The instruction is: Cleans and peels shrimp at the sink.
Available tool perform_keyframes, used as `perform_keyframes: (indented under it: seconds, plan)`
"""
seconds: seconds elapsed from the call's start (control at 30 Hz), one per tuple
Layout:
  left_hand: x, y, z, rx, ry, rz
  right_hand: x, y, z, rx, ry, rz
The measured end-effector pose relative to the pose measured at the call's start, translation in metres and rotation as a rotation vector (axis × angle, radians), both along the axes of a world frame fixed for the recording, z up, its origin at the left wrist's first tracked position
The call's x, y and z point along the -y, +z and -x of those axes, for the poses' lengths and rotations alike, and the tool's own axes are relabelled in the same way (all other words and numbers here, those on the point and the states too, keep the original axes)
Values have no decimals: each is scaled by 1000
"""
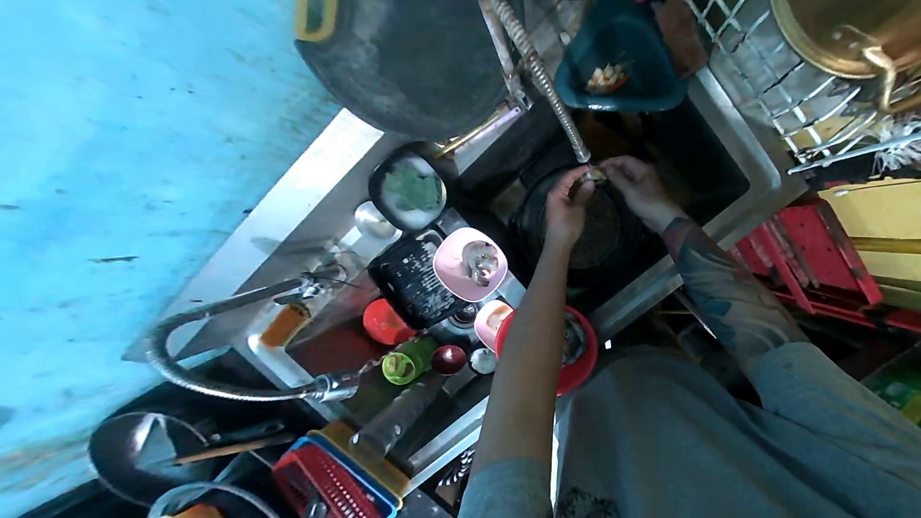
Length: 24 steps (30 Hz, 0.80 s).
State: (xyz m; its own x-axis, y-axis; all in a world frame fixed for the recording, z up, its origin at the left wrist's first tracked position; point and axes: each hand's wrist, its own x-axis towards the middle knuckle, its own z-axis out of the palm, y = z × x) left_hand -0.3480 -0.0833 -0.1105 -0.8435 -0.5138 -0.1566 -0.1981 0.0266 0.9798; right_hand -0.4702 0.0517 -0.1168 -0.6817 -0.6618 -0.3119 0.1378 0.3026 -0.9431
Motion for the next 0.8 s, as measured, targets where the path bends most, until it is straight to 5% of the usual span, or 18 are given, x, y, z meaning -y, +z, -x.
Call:
perform_keyframes:
  seconds: [0.8]
  plan:
    - [-2, 9, 3, 7, 65, -11, -12, 5, -9, -198, 39, -45]
